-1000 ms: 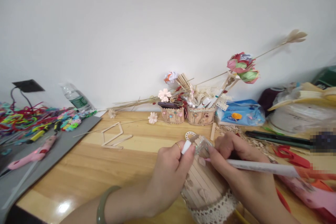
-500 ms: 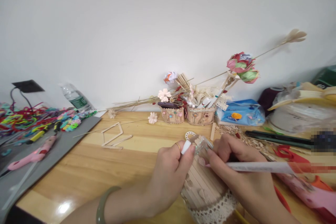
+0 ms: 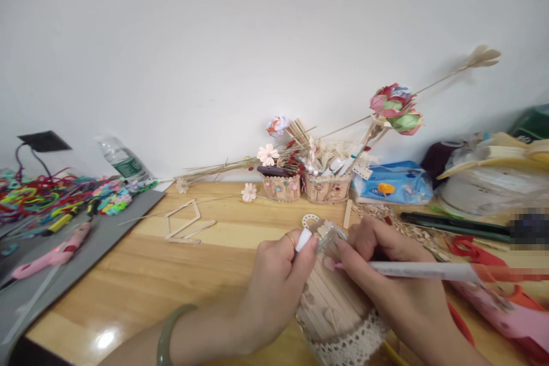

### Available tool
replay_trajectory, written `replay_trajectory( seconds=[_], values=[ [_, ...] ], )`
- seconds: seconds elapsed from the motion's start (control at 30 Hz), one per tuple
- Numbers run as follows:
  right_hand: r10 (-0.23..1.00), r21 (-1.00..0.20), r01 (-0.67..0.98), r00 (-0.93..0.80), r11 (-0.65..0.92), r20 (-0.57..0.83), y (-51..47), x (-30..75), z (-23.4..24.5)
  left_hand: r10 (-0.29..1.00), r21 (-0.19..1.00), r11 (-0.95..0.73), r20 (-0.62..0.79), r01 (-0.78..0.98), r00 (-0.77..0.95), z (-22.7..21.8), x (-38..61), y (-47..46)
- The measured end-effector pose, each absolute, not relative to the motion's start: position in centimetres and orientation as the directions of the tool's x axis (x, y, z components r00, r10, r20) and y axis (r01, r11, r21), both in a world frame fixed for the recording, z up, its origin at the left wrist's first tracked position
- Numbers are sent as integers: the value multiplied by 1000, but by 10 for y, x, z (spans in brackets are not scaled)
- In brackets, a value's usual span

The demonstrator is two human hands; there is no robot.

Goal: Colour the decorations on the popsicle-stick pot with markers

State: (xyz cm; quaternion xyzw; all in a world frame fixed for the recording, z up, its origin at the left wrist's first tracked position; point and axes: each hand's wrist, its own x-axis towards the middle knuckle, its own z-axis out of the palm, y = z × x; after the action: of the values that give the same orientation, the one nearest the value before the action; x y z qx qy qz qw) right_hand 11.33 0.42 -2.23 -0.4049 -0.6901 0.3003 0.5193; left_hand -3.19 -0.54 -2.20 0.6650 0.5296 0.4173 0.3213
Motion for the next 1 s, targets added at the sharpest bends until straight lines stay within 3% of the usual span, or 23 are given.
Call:
replay_trajectory(
  seconds=[1.0],
  values=[
    [868,-833,248,-96,494,486,5,111,-20,974,860,-227,209,457,90,-21,-34,-5]
  ],
)
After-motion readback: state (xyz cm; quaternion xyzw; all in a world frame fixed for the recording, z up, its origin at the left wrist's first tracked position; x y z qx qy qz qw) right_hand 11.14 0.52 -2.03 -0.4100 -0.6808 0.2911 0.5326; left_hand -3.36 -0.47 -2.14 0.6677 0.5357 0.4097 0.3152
